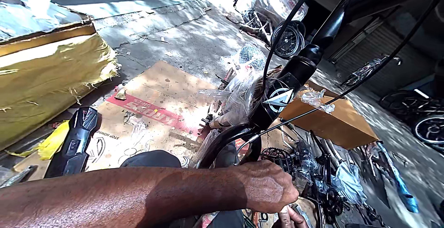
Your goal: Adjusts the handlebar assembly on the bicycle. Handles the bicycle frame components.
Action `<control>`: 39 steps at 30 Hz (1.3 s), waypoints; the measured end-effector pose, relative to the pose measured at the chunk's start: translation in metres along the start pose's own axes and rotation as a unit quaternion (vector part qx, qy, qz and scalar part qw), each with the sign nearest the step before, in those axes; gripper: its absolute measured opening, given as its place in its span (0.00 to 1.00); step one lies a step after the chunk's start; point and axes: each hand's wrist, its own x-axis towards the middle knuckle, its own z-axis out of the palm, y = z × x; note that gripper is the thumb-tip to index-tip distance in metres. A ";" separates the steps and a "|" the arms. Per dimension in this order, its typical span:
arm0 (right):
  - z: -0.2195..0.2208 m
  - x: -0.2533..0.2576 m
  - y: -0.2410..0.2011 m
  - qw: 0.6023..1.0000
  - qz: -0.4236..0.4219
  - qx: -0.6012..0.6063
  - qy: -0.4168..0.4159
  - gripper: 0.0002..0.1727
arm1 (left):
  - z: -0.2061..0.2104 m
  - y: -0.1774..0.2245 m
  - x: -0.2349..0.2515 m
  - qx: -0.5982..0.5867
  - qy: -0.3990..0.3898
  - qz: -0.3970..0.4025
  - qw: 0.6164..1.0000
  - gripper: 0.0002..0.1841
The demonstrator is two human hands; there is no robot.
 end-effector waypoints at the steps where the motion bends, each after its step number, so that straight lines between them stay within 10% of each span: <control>1: -0.002 0.001 0.001 1.000 -0.022 0.000 -0.014 0.04 | 0.001 0.001 0.002 0.007 0.003 0.005 1.000 0.09; 13: -0.013 0.004 0.008 0.994 -0.067 -0.044 -0.068 0.24 | -0.007 0.006 0.038 0.041 -0.169 -0.030 0.984 0.09; 20: -0.024 0.007 0.019 0.980 -0.110 -0.157 -0.060 0.06 | -0.021 0.011 0.055 0.065 -0.295 -0.078 0.950 0.14; 34: -0.033 -0.017 0.044 0.986 -0.050 -0.131 -0.094 0.06 | -0.013 0.012 0.067 0.097 -0.315 -0.099 0.939 0.20; 39: -0.032 -0.008 0.042 0.971 -0.150 -0.186 -0.016 0.21 | -0.014 0.017 0.066 0.100 -0.292 -0.124 0.943 0.19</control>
